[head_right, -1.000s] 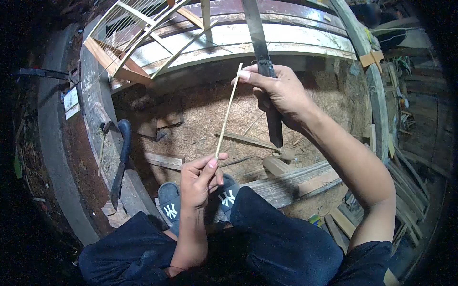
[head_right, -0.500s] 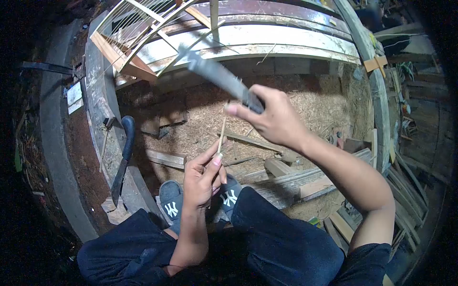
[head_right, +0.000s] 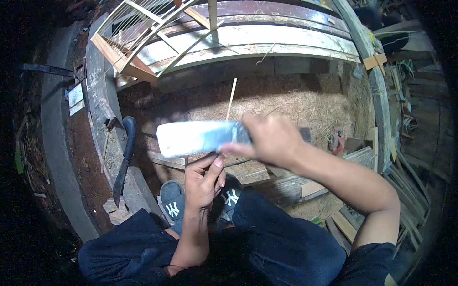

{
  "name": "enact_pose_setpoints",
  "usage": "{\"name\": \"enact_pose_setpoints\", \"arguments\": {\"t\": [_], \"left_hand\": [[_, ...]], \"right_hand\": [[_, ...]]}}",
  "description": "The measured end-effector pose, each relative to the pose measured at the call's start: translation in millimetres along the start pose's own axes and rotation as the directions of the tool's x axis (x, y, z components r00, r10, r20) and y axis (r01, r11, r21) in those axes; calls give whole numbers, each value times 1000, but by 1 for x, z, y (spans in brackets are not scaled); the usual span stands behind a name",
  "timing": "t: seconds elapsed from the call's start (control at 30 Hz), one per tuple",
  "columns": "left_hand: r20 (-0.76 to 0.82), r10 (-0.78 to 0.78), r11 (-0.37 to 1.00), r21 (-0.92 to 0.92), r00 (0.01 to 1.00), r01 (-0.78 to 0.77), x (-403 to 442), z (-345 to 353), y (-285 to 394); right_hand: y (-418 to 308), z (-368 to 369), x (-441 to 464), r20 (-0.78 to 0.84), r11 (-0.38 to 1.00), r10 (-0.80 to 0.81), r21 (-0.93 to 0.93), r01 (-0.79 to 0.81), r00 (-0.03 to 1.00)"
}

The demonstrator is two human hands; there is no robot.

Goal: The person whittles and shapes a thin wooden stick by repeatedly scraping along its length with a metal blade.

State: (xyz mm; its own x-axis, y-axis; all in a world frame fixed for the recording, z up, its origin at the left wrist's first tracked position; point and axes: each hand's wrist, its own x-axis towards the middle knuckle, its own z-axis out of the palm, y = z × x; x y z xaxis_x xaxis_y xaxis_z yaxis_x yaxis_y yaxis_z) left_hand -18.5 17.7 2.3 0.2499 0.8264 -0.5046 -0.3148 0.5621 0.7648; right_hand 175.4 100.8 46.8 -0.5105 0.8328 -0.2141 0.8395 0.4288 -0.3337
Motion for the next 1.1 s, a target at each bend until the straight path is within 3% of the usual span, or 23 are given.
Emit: {"name": "enact_pose_setpoints", "arguments": {"t": [0.03, 0.07, 0.13, 0.17, 0.2, 0.27, 0.33, 0.43, 0.47, 0.53, 0.6, 0.63, 0.67, 0.73, 0.77, 0.8, 0.87, 0.9, 0.93, 1.0, 1.03, 1.07, 1.1], "left_hand": [[3, -4, 1000, 5, 1000, 4, -1, 1, 2], [-30, 30, 999, 13, 999, -30, -1, 5, 7], [-67, 68, 998, 18, 995, -67, -2, 7, 6], [-76, 83, 997, 4, 994, -83, -1, 6, 0], [-86, 101, 995, -8, 991, -102, 1, 5, -3], [-48, 60, 998, 5, 997, -60, -3, 4, 0], [-57, 81, 996, -41, 995, -84, -5, 7, -4], [-66, 71, 997, -26, 995, -73, -3, 4, -3], [-61, 63, 997, -38, 996, -66, -1, 3, -4], [-50, 74, 997, -25, 996, -75, 0, 4, -5], [-44, 127, 990, -60, 991, -130, -3, 8, -5], [-17, 109, 994, 18, 994, -108, -2, 5, 0], [-66, 86, 994, -56, 994, -90, -1, 9, 3], [-32, 48, 999, -20, 998, -49, 1, 5, -3], [-32, 55, 998, -19, 998, -56, 4, 5, -4], [-24, 57, 998, -35, 998, -58, 4, 6, -7], [-67, 70, 992, -103, 995, -77, -3, 12, -15], [-46, 64, 998, -24, 997, -65, -1, 12, -7], [-26, 57, 997, 55, 998, -55, -1, 11, 2], [5, 72, 997, 18, 997, -72, 1, 10, 1], [-2, 58, 998, 17, 998, -58, 1, 12, 2], [-12, 37, 999, 16, 999, -37, 1, 13, 3], [50, 45, 998, 40, 998, -47, 0, 8, -3]], "right_hand": [[1, 9, -4, -140, 993, -113, -33, 109, 984], [6, 9, -2, -142, 994, -111, -33, 107, 984], [27, 4, 12, -49, 943, 294, 179, -281, 954], [39, 5, 16, -205, 940, 310, 214, -266, 928], [35, 4, 14, -210, 943, 304, 209, -261, 929], [9, 6, 0, -63, 999, -20, 46, 23, 998], [2, 6, -3, -101, 996, -93, -2, 93, 991], [36, 0, 15, -110, 912, 345, 275, -305, 932], [42, 2, 16, -133, 932, 336, 188, -309, 933], [18, 3, 1, -131, 997, 63, 49, -57, 989], [12, 5, -2, -68, 998, 44, 42, -41, 997], [12, 5, -3, -12, 1000, 16, 22, -16, 1000], [21, 8, 0, -9, 1000, 19, 20, -18, 1000], [40, 7, 16, -171, 955, 290, 118, -272, 942], [34, 7, 8, -23, 943, 291, 174, -283, 957], [22, 7, 3, -20, 944, 288, 178, -280, 958], [3, 7, -8, -106, 996, -83, 31, 86, 991], [7, 1, -4, 22, 996, -2, 84, 0, 1000], [19, 3, 1, 23, 996, 1, 84, -3, 1000], [43, 6, 15, -172, 944, 301, 195, -267, 938], [38, 4, 11, -35, 921, 325, 239, -308, 945], [25, 4, 5, -35, 922, 321, 240, -304, 946], [9, 5, -4, -27, 976, 135, 174, -128, 990]]}}
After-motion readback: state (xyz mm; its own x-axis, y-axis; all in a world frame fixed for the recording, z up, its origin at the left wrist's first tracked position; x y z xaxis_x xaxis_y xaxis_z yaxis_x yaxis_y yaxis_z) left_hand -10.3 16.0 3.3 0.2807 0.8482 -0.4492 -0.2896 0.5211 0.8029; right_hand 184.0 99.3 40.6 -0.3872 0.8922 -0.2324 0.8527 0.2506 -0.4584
